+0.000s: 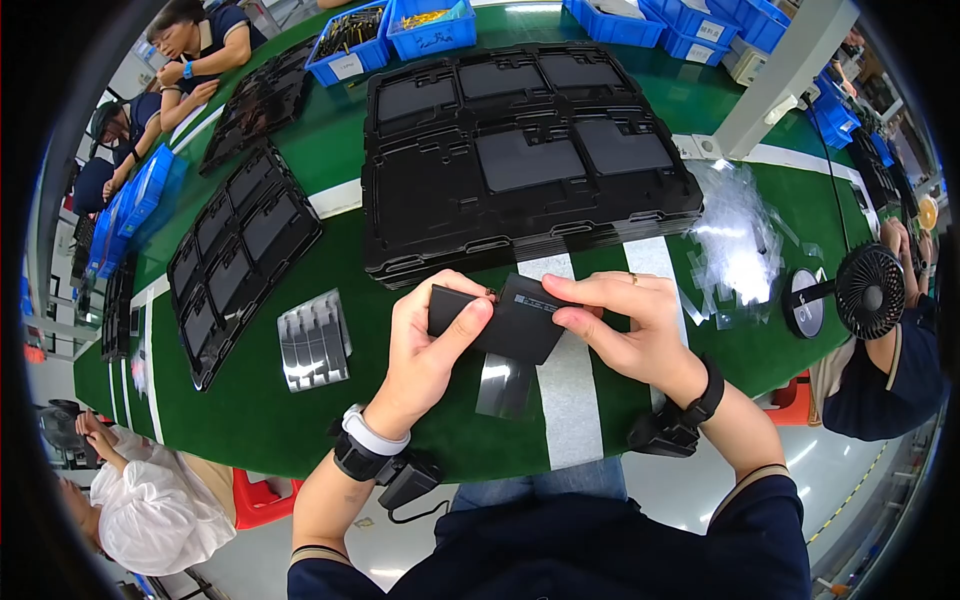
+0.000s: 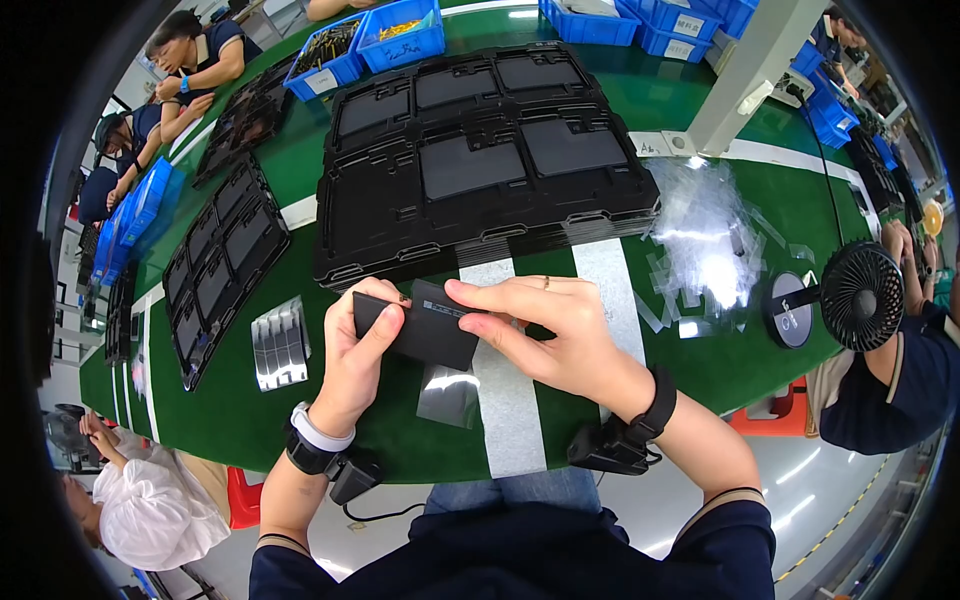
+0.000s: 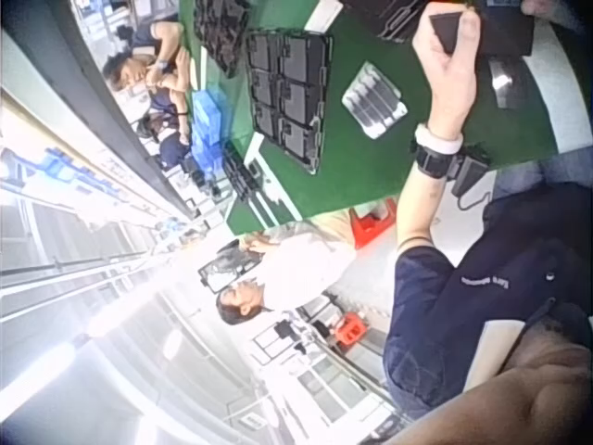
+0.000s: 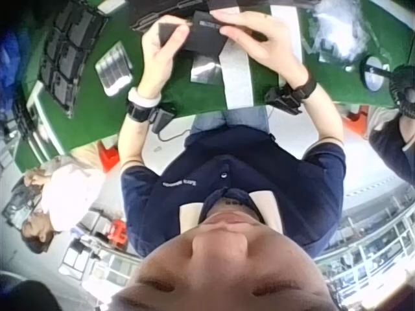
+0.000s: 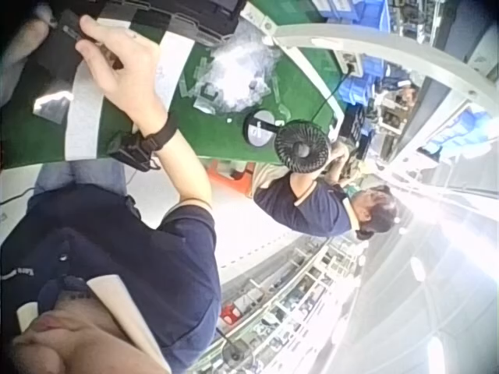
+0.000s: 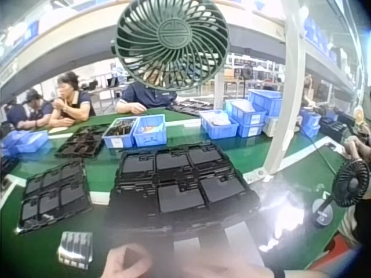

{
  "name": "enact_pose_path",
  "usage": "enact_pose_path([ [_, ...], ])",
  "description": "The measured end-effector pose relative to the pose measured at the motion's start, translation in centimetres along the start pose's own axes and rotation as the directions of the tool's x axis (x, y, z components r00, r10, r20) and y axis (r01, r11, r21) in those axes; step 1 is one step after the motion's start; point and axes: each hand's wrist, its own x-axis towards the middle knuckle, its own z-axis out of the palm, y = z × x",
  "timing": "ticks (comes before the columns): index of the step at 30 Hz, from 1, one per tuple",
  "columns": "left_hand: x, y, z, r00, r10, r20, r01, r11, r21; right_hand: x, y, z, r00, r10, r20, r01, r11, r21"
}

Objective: Assembling small black electronic modules into plastic carrier trays on a factory production line.

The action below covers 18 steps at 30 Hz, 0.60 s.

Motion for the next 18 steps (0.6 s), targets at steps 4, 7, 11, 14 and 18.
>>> enact_pose_path([
  [4, 0.0, -0.2, -0.2, 1.0, 0.017, 0.025, -0.018, 0.999, 0.035, 0.0, 0.3, -0.2, 0.991, 0.137, 0.011, -0.134, 0.944, 0.302],
  [7, 0.0, -0.2, -0.6, 0.995, 0.075, 0.064, -0.086, 0.977, 0.194, 0.6, 0.7, -0.6, 0.943, 0.312, 0.115, -0.303, 0.662, 0.686],
  [11, 0.2, 0.1, -0.5, 0.973, 0.184, 0.136, -0.218, 0.929, 0.3, 0.3, 1.6, -0.9, 0.837, 0.419, 0.352, -0.534, 0.49, 0.689],
  [14, 0.0, 0.0, -0.6, 0.973, 0.193, 0.128, -0.225, 0.918, 0.325, 0.3, 1.6, -0.5, 0.775, 0.48, 0.411, -0.614, 0.416, 0.671],
  [18, 0.1, -0.1, -0.4, 0.986, 0.154, 0.064, -0.166, 0.936, 0.311, 0.2, 1.7, 0.1, 0.932, 0.32, 0.17, -0.363, 0.817, 0.448],
])
